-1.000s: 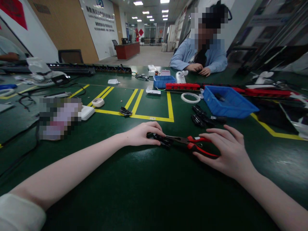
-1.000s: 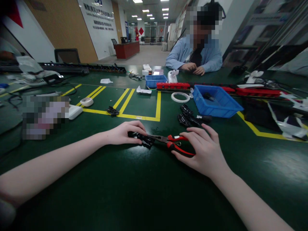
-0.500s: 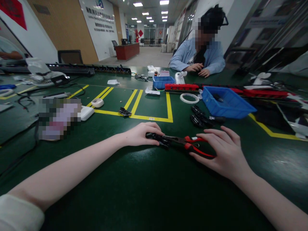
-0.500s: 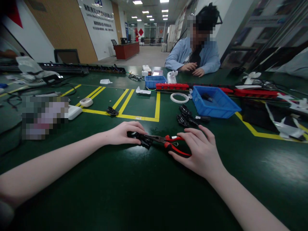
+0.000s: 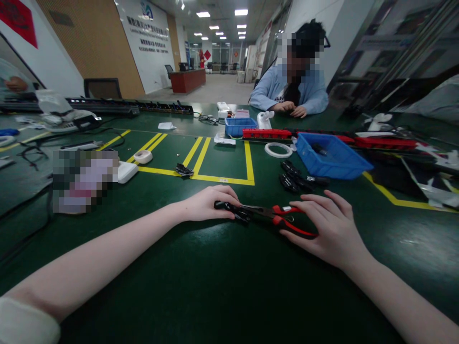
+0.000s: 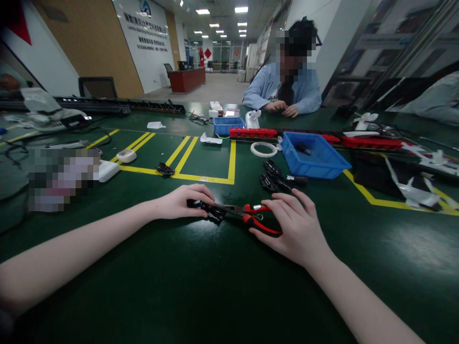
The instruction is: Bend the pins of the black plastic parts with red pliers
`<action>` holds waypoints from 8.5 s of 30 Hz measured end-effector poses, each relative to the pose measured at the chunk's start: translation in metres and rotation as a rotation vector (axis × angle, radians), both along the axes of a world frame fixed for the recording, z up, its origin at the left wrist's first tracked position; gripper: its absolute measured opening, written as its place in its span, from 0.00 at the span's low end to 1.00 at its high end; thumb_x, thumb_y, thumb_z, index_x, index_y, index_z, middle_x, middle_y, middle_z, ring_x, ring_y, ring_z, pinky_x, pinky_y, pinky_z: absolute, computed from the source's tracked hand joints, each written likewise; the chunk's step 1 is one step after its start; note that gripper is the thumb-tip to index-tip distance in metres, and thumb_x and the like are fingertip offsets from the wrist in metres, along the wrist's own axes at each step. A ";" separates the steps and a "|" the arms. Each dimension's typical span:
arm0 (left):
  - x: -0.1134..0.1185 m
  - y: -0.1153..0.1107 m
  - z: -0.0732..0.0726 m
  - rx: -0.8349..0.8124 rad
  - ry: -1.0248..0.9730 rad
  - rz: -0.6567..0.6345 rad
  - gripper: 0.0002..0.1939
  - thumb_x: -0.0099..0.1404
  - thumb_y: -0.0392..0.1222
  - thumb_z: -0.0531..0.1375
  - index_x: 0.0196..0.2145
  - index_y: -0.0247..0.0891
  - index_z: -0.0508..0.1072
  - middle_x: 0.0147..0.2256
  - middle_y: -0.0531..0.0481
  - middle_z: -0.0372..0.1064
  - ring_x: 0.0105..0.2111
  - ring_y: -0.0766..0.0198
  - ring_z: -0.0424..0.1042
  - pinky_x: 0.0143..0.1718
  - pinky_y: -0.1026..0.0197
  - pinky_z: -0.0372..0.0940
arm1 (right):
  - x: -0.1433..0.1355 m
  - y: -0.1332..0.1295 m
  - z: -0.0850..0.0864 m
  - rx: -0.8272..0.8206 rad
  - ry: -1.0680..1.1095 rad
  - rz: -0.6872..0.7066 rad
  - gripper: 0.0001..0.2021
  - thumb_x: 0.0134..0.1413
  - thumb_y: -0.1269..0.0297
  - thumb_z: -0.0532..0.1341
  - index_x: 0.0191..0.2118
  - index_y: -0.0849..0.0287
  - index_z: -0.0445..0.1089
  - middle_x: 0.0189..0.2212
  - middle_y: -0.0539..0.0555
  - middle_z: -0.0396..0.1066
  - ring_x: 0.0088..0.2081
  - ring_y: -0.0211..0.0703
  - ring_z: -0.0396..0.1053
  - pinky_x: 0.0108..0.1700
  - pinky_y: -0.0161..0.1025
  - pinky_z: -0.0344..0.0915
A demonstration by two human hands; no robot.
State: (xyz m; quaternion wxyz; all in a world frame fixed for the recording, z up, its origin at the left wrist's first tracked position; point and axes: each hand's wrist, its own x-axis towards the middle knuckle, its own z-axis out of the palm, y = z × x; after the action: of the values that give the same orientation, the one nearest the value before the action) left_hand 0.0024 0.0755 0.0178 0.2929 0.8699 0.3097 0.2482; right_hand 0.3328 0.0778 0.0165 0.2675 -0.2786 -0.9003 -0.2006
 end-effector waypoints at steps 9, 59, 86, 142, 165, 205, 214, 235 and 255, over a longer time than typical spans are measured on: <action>0.000 -0.001 0.001 -0.017 0.002 0.012 0.14 0.64 0.39 0.65 0.49 0.39 0.75 0.48 0.46 0.70 0.49 0.58 0.70 0.51 0.53 0.66 | -0.003 -0.002 0.000 -0.038 0.019 -0.005 0.23 0.52 0.51 0.65 0.50 0.60 0.69 0.42 0.60 0.77 0.48 0.60 0.72 0.57 0.61 0.59; 0.002 -0.003 0.000 0.004 0.023 0.037 0.13 0.66 0.42 0.64 0.47 0.39 0.76 0.48 0.46 0.70 0.48 0.59 0.70 0.50 0.54 0.66 | 0.000 -0.002 0.001 0.032 0.006 -0.006 0.23 0.54 0.50 0.65 0.49 0.63 0.68 0.42 0.63 0.76 0.48 0.58 0.72 0.58 0.58 0.59; 0.003 -0.003 0.002 0.037 0.094 0.040 0.12 0.68 0.42 0.61 0.48 0.39 0.75 0.48 0.46 0.70 0.49 0.58 0.69 0.50 0.53 0.65 | 0.000 0.000 0.000 -0.204 0.002 -0.055 0.22 0.52 0.49 0.65 0.46 0.60 0.72 0.39 0.59 0.77 0.43 0.56 0.74 0.56 0.61 0.61; 0.002 -0.003 0.000 0.076 0.116 0.035 0.12 0.68 0.43 0.61 0.48 0.39 0.75 0.47 0.46 0.70 0.48 0.58 0.69 0.49 0.54 0.65 | -0.003 -0.007 0.004 -0.006 -0.034 -0.041 0.21 0.55 0.50 0.63 0.46 0.63 0.71 0.38 0.62 0.77 0.41 0.56 0.74 0.58 0.59 0.58; 0.003 -0.003 -0.003 0.137 0.085 0.016 0.05 0.67 0.40 0.63 0.40 0.37 0.74 0.47 0.46 0.69 0.48 0.59 0.69 0.49 0.55 0.66 | -0.003 -0.004 0.001 -0.149 -0.018 -0.034 0.20 0.54 0.50 0.64 0.44 0.63 0.72 0.36 0.59 0.77 0.39 0.54 0.74 0.58 0.60 0.58; 0.005 -0.004 -0.001 0.155 0.120 0.043 0.14 0.67 0.42 0.63 0.49 0.39 0.71 0.46 0.46 0.70 0.46 0.58 0.71 0.46 0.55 0.66 | -0.004 -0.006 0.005 0.002 -0.031 -0.025 0.21 0.54 0.52 0.64 0.47 0.61 0.70 0.38 0.61 0.78 0.41 0.56 0.74 0.55 0.60 0.61; 0.004 -0.003 -0.002 0.166 0.117 0.034 0.15 0.67 0.43 0.63 0.50 0.39 0.72 0.46 0.46 0.70 0.46 0.58 0.70 0.47 0.57 0.65 | -0.001 0.000 0.001 0.040 -0.023 -0.003 0.23 0.52 0.52 0.65 0.49 0.63 0.69 0.38 0.61 0.77 0.41 0.57 0.74 0.56 0.60 0.60; 0.000 0.001 -0.005 0.284 0.131 0.005 0.15 0.69 0.43 0.60 0.52 0.36 0.73 0.48 0.42 0.69 0.47 0.57 0.69 0.46 0.57 0.65 | 0.003 0.004 -0.001 0.082 0.033 -0.017 0.30 0.52 0.57 0.65 0.60 0.52 0.60 0.42 0.62 0.75 0.41 0.66 0.75 0.55 0.66 0.61; -0.003 0.006 -0.007 0.252 0.093 -0.010 0.16 0.68 0.43 0.62 0.52 0.38 0.74 0.47 0.43 0.69 0.47 0.58 0.70 0.47 0.58 0.66 | 0.010 0.020 -0.013 0.038 0.055 -0.043 0.19 0.46 0.46 0.64 0.43 0.49 0.70 0.33 0.54 0.77 0.38 0.61 0.76 0.52 0.56 0.66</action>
State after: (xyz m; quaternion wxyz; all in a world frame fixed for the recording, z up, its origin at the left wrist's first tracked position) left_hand -0.0002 0.0817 0.0107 0.1676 0.9119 0.2851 0.2432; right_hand 0.3424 0.0982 0.0033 0.2930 -0.2983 -0.8824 -0.2157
